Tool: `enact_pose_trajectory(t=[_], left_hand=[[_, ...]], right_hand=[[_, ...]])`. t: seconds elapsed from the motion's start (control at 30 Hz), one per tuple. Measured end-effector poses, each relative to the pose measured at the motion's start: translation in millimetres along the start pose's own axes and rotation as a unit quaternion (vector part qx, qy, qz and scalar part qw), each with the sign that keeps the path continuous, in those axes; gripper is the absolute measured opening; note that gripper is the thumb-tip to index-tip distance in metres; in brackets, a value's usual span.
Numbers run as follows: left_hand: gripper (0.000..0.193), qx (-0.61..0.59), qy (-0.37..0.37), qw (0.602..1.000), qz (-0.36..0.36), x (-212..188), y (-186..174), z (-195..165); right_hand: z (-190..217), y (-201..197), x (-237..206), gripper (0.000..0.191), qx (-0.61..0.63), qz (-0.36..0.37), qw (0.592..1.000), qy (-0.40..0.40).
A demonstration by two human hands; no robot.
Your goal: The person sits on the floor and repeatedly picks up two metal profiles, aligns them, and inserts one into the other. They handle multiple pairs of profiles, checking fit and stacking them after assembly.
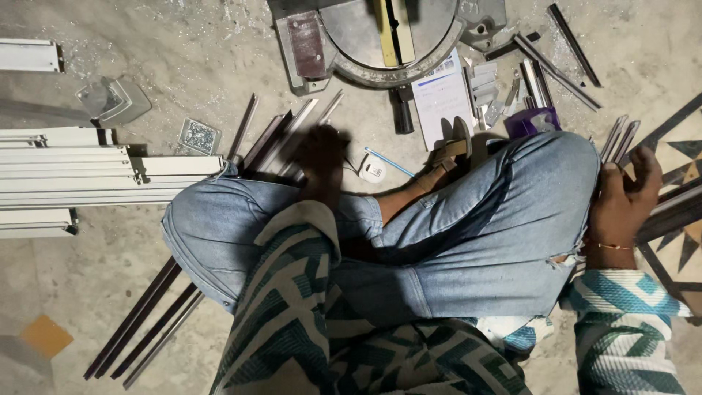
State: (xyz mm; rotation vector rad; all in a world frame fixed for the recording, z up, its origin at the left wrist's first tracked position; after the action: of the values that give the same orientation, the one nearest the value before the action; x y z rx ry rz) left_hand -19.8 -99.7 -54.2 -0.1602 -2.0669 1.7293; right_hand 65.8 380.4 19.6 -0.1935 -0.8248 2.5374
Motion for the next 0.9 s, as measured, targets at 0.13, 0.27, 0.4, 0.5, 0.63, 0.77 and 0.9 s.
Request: enact_pose_trajectory(t=[0.13,0.27,0.4,0.5,0.63,0.77,0.9], left_hand=[[0.012,0.004,-0.006,1.0,-0.028,3,5,-4],[0.012,-0.008,-0.018,1.0,-0.015,10,8,-4],[0.03,-0.06,-0.039,0.997,0.011,19,9,1],[0.041,-0.117,-0.072,0.988,0.064,21,15,7],[0.059,-0.178,-0.09,0.98,0.013,18,17,14],[0.066,-0.23,-0.162,0.954,0.104,12,23,18],[0.068,-0.205,-0.16,0.958,0.124,12,17,19]], right_hand=[[8,-1,1,0.045,0.019,0.005,1.0,0.005],[11,1,4,0.048,0.073,0.017,0.996,0.049],[17,1,5,0.047,0.061,0.02,0.997,0.031],[19,0,5,0.047,0.049,0.014,0.998,0.03],[15,-2,3,0.048,0.039,0.009,0.999,0.032],[13,-4,-1,0.046,0.022,0.007,1.0,-0.004],[14,-7,-12,0.046,-0.017,-0.03,0.999,-0.019]])
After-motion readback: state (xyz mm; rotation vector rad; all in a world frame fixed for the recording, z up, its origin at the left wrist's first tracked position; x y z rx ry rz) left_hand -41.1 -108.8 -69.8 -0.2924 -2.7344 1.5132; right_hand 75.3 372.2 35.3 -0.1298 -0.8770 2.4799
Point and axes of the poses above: each hand's wrist, its own x-axis towards the middle knuckle, its own y-axis out of the palm, z = x × y, the point moved 3 cm from there along x, towards the middle knuckle, and after that the axes turned 10 degrees about y, right-handed, at the moved point
